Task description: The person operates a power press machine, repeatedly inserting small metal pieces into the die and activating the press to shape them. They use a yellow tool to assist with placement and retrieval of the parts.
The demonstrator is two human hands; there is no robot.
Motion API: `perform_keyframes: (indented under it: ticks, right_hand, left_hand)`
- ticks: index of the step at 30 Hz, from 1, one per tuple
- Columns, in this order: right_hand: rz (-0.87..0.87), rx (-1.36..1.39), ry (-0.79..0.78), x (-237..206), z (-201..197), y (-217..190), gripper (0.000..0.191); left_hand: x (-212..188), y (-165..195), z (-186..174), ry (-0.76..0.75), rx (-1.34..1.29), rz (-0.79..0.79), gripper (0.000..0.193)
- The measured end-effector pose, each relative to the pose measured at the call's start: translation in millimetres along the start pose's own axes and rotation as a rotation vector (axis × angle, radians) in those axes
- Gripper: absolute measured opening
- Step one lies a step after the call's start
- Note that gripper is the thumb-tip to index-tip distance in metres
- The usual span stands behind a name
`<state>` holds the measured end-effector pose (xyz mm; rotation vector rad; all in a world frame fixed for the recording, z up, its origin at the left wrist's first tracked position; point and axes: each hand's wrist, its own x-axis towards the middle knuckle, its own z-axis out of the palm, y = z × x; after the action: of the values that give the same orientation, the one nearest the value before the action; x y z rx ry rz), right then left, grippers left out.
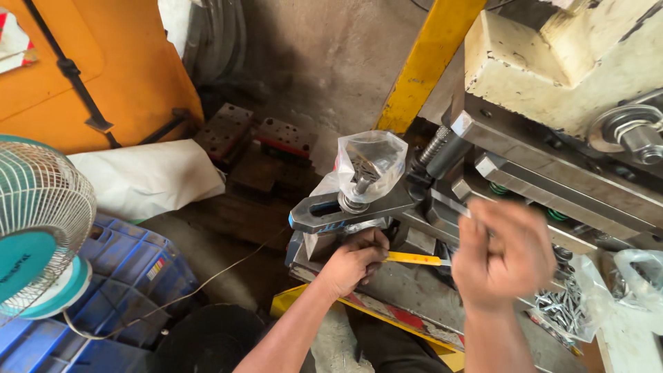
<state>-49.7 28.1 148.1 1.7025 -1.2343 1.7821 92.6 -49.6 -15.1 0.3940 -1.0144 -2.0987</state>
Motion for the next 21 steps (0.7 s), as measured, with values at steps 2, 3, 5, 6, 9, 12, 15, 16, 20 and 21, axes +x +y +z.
perform_keyframes:
  ticks: [2,3,5,6,9,12,15,16,20,21]
  right_hand:
    - [-0.256,-0.148,-0.1,18.3,29.4,1.6,0.012]
    - [-0.215,-0.159,-0.154,18.9,36.3,-0.3,0.011]
    - [-0.134,-0.181,-0.262,14.2,46.5,0.4,0.009]
    - [-0.037,-0.146,-0.248,7.7,45.7,1.8,0.012]
    - [0.086,-0.137,-0.293,-29.0,19.8,4.6,0.017]
    - [-0.134,-0.337,-0.311,-45.4,-3.1,27.8,0.017]
    - [-0.18,-0.551,-0.333,-41.5,-29.8,51.2,0.029]
    - [-0.193,-0.615,-0.352,-34.6,-35.2,59.4,0.037]
    - [0.047,-0.686,-0.648,-7.3,-46.4,78.5,0.068]
    - [0.087,-0.691,-0.695,-2.1,-45.0,81.1,0.068]
  left_hand:
    - [-1.5,2.2,2.4,-0.015,-0.029,0.009,0.007]
    - [-2.3,3.3,3.6,-0.011,-0.025,0.012,0.007]
    - [-3.4,5.9,4.3,-0.004,-0.018,0.018,0.007]
    - [-2.4,7.7,3.7,0.004,0.001,0.016,0.008]
    - [-8.8,2.8,1.9,0.046,-0.024,-0.015,0.008]
    - [-1.4,2.8,-3.5,0.003,-0.064,-0.023,0.007]
    - [1.3,-0.7,-3.3,-0.019,-0.06,-0.027,0.005]
    - [1.7,-0.6,-2.9,-0.009,-0.049,-0.025,0.005]
    - [-0.3,0.1,1.2,-0.015,-0.032,-0.016,0.004]
    - [-0.2,0.6,2.3,-0.013,-0.038,-0.022,0.004]
